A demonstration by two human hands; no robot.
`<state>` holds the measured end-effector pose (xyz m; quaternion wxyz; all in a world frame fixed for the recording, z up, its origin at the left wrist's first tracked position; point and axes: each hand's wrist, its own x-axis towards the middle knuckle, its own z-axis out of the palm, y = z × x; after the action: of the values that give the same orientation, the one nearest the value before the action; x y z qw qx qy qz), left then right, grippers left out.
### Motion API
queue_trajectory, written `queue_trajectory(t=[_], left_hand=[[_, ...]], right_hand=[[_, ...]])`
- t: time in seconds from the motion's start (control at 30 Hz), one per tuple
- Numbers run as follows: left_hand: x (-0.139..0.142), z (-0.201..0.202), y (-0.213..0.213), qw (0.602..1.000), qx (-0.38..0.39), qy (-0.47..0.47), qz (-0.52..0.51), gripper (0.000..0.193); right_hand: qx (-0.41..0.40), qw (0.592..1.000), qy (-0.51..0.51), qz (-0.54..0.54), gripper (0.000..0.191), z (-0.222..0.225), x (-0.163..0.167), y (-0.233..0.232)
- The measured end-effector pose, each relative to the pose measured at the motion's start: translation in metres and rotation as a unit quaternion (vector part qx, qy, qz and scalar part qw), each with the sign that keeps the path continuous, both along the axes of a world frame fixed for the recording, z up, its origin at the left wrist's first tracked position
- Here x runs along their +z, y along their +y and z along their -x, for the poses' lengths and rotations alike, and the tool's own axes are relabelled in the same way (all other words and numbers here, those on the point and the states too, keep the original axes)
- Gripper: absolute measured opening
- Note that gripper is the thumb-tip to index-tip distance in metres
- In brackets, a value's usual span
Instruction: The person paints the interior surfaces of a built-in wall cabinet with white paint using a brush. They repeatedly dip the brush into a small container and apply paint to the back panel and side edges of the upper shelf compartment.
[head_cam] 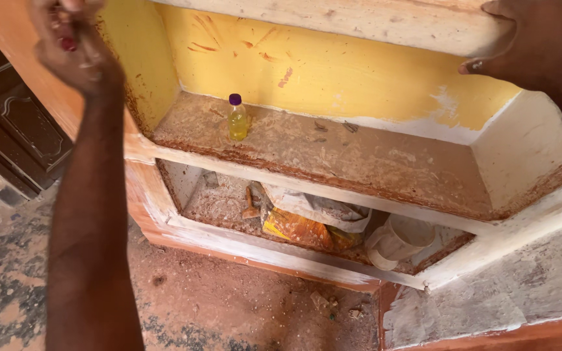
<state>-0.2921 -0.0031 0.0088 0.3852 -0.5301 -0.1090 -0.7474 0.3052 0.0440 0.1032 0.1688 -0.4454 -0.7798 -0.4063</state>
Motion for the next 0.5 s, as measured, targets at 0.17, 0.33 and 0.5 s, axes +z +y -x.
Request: queue_trajectory(t=[0.17, 0.33, 0.5], left_hand=[[-0.017, -0.059, 0.024, 0.993, -0.051, 0.005, 0.103, 0.088], [-0.03, -0.116, 0.034, 0.986, -0.059, 0.097, 0.122, 0.041], [-0.044, -0.136, 0.006, 0.959, -0.213, 0.129, 0.133, 0.026]], right_hand=[[0.003, 1.0, 0.001, 0.0, 0.093, -0.002, 0.0, 0.002], [0.003, 1.0, 0.007, 0.005, 0.092, -0.004, 0.0, 0.006], [0.009, 1.0, 0.0, -0.017, 0.091, -0.007, -0.003, 0.012]])
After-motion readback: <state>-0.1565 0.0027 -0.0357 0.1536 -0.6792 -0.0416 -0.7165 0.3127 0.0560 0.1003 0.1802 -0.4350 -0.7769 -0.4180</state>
